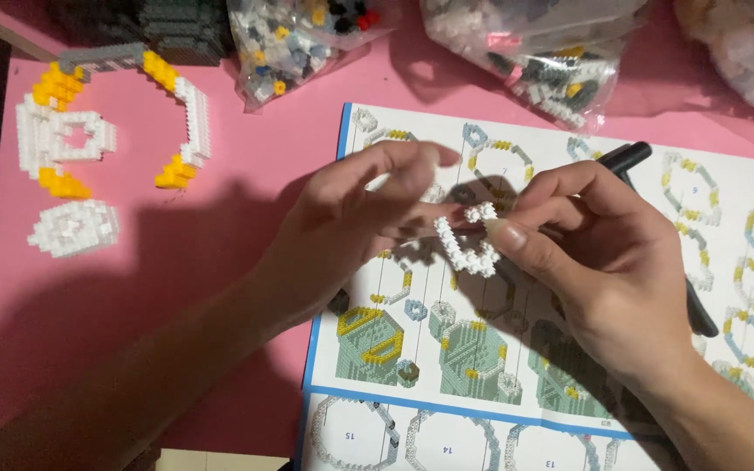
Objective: Assembling a complex structure using small interlocking toy blocks by following a printed instruction manual.
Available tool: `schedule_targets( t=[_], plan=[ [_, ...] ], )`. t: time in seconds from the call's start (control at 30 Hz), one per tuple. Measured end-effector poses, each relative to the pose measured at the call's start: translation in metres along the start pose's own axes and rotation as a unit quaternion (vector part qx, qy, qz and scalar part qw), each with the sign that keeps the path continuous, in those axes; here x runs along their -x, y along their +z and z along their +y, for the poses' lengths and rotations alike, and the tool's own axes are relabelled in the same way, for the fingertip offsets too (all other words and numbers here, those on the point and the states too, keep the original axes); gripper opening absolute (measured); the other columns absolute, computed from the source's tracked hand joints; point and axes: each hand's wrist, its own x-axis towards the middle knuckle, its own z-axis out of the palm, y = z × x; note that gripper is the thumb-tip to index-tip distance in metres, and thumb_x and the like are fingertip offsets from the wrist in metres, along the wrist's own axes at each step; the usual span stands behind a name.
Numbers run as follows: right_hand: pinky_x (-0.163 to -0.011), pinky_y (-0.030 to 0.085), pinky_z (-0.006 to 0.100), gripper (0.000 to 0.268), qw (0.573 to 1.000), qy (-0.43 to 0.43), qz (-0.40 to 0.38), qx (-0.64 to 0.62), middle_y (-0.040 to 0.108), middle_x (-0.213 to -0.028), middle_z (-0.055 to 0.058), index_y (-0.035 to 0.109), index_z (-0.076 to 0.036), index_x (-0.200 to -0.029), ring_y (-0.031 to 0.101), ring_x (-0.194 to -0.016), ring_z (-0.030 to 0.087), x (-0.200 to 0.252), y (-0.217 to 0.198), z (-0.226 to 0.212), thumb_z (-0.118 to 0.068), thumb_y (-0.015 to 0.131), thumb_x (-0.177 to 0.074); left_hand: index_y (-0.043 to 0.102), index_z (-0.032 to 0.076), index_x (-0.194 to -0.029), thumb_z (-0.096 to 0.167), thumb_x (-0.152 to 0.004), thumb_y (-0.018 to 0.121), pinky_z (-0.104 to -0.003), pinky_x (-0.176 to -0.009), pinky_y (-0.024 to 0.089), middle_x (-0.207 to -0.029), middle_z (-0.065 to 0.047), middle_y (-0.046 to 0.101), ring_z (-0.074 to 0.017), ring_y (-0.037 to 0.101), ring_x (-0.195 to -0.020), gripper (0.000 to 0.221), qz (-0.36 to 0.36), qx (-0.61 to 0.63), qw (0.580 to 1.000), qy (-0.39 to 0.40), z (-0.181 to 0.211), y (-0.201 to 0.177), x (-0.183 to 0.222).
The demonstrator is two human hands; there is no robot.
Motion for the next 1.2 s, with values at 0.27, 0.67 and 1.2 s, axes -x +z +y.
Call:
schedule_targets(
  t=[0.27, 0.67, 1.2],
  plan=[
    [-0.081, 0.064, 0.026, 0.027, 0.987, -0.11, 0.039, 0.107, 0.079, -0.091, 0.015, 0.061, 0.004, -0.11, 0.077, -0.082, 0.017, -0.001, 0.002, -0.012, 0.003, 0.079, -0.09, 0.08, 0.01, -0.1, 0.04, -0.089, 0.068, -0.021, -0.043, 0.049, -0.075, 0.0, 0.088, -0.0025, 0.07, -0.052, 0.035, 0.082, -0.194, 0.972, 0.101, -0.004, 0.012, 0.006],
    [-0.097, 0.053, 0.046, 0.028, 0.748, -0.168, 0.067, 0.639, 0.068, -0.112, 0.022, 0.073, 0.005, -0.123, 0.069, -0.101, 0.036, 0.063, -0.135, 0.024, -0.017, 0.082, -0.107, 0.075, 0.0, -0.102, 0.015, -0.098, 0.077, -0.04, -0.065, 0.055, -0.058, -0.004, 0.065, -0.0204, 0.062, -0.051, 0.015, -0.013, -0.345, 0.872, 0.346, -0.031, 0.012, 0.008],
    [-0.08, 0.061, 0.037, 0.034, 0.598, -0.115, 0.088, 0.789, 0.078, -0.11, 0.003, 0.073, -0.014, -0.128, 0.077, -0.101, 0.025, 0.093, -0.108, 0.023, -0.032, 0.077, -0.1, 0.08, 0.008, -0.117, 0.043, -0.092, 0.09, -0.055, -0.103, 0.043, -0.121, -0.013, 0.069, -0.0319, 0.062, -0.119, 0.045, -0.004, -0.487, 0.714, 0.504, -0.037, 0.003, 0.002]
  ],
)
